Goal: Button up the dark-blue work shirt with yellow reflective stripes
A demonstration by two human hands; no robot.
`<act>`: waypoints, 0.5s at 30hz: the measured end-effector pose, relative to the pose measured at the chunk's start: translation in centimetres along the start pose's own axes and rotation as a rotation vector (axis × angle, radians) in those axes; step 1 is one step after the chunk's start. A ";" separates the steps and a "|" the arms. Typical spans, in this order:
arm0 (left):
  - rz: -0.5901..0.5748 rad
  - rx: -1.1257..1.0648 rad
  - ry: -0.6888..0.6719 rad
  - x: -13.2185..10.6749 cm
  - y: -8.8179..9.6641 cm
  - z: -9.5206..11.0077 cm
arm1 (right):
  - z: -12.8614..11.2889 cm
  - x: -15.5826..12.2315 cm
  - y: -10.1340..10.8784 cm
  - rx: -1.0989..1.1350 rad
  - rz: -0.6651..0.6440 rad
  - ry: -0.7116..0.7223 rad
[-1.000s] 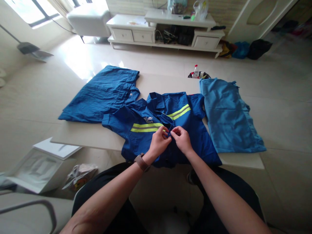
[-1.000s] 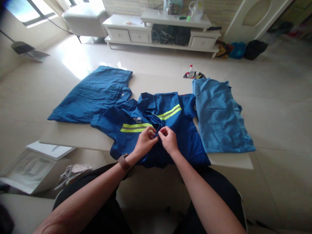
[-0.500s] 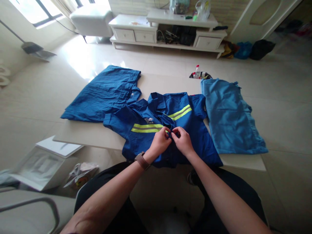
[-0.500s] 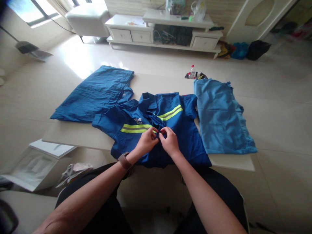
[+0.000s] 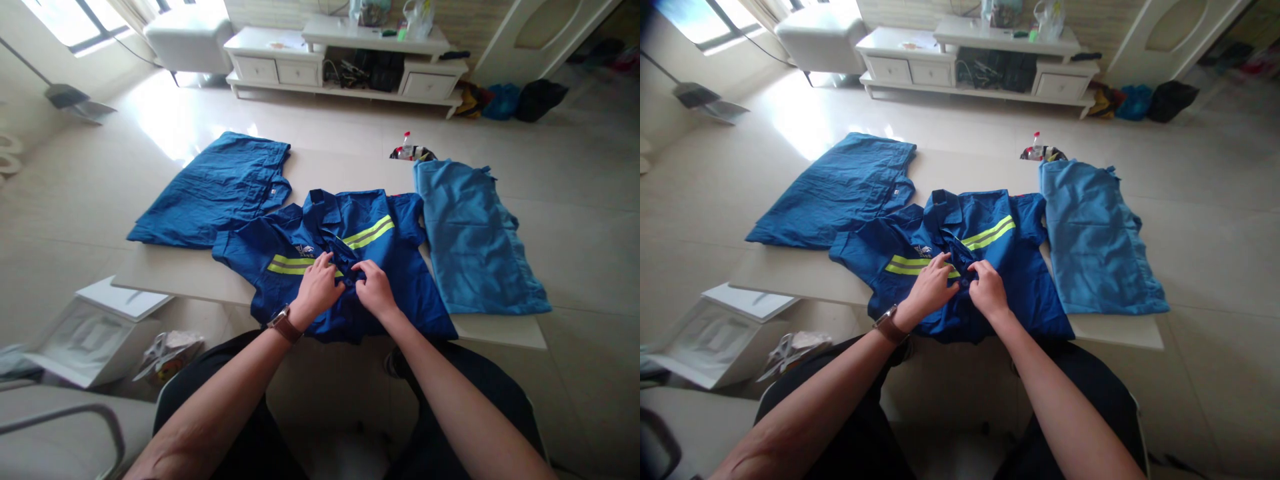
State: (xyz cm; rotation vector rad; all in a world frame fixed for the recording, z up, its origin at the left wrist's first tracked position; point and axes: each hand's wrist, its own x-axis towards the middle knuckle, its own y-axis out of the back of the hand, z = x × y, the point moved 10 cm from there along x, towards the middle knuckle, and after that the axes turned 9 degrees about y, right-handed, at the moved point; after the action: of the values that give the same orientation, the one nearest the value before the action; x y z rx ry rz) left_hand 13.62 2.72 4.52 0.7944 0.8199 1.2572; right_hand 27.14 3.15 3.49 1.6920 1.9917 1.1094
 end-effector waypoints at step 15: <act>-0.225 0.204 0.047 -0.1 -2.0 -1.6 | -1.8 -0.4 -1.8 -0.485 -0.350 -0.030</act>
State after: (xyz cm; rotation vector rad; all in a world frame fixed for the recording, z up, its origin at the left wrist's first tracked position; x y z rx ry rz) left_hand 13.15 2.42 2.00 0.8122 1.0569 1.0061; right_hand 24.79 2.12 3.26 1.0643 1.7251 1.2881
